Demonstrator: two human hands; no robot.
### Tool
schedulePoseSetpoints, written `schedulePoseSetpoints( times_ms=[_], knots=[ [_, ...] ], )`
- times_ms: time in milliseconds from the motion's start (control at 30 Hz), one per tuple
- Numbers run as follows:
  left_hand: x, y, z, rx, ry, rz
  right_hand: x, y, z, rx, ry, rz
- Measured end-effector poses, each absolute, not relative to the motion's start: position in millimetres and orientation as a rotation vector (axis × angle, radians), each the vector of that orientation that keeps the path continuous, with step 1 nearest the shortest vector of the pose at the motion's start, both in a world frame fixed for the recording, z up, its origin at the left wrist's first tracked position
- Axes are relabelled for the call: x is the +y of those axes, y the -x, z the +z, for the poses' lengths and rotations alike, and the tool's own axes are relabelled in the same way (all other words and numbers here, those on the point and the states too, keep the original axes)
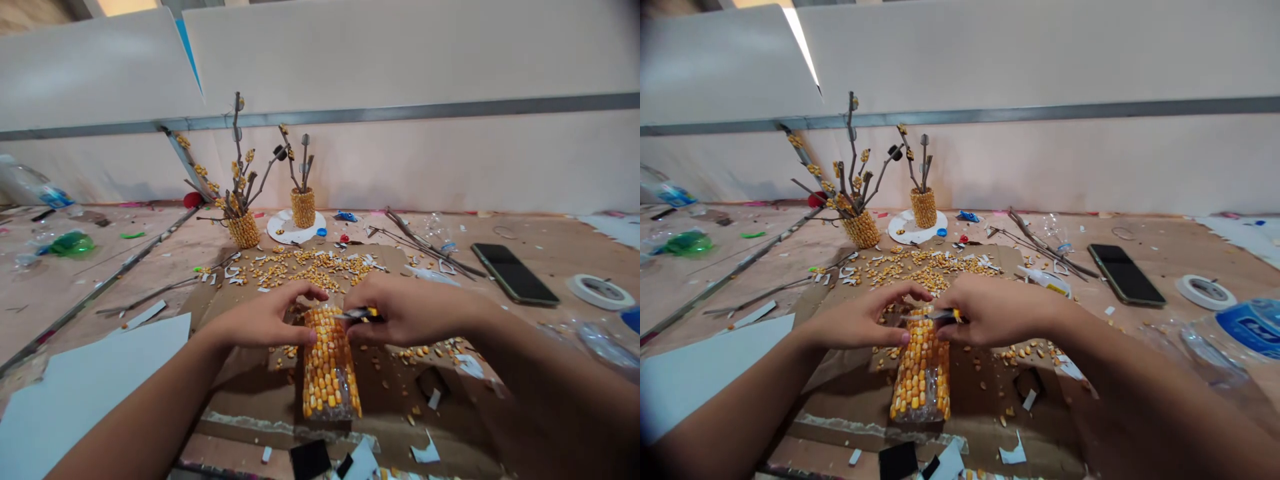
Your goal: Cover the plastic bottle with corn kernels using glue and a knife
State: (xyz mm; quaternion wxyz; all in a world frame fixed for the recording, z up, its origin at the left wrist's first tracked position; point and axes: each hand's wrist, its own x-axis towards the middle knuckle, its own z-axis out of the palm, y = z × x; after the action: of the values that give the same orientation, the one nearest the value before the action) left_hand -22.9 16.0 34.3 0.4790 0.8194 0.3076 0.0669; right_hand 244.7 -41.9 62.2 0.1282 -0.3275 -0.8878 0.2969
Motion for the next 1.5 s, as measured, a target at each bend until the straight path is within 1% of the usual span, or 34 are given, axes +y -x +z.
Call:
schedulePoseSetpoints(
  times_ms=[133,333,567,867,1000,1100,1200,1300,1367,1500],
  knots=[
    [20.4,22.5,31.2,0.743,-1.939,0.067,-45.5,-238.0,60.1,-2.649,0.979,0.907],
    [22.6,23.5,30.5,0.713,-2.005,0.077,-46.5,-229.8,57.6,-2.653,1.041,0.84],
    [26.4,27.6,23.9,0.684,-2.057,0.085,-36.3,-231.8,59.8,-2.718,1.074,0.996],
    [25.5,26.6,27.3,0.663,-2.04,0.05,-36.8,-234.7,57.0,-2.677,1.007,0.965],
    [38.0,34.6,32.9,0.773,-2.058,0.177,-26.1,-245.7,57.9,-2.517,1.063,0.835],
    [53.3,44.4,36.9,1.089,-2.153,0.26,-14.7,-255.2,53.0,-2.432,1.153,0.665],
    [63.2,52.0,36.3,1.316,-2.311,0.075,-7.1,-261.3,44.7,-2.385,1.172,0.566],
    [63.3,52.4,31.5,1.294,-2.337,-0.101,-4.1,-264.4,37.9,-2.365,1.166,0.515],
    [60.1,49.1,28.2,1.263,-2.335,-0.154,-3.3,-266.0,35.4,-2.373,1.163,0.491],
    [56.0,40.9,20.7,1.23,-2.356,-0.093,-3.0,-268.6,34.8,-2.414,1.204,0.484]
  ],
)
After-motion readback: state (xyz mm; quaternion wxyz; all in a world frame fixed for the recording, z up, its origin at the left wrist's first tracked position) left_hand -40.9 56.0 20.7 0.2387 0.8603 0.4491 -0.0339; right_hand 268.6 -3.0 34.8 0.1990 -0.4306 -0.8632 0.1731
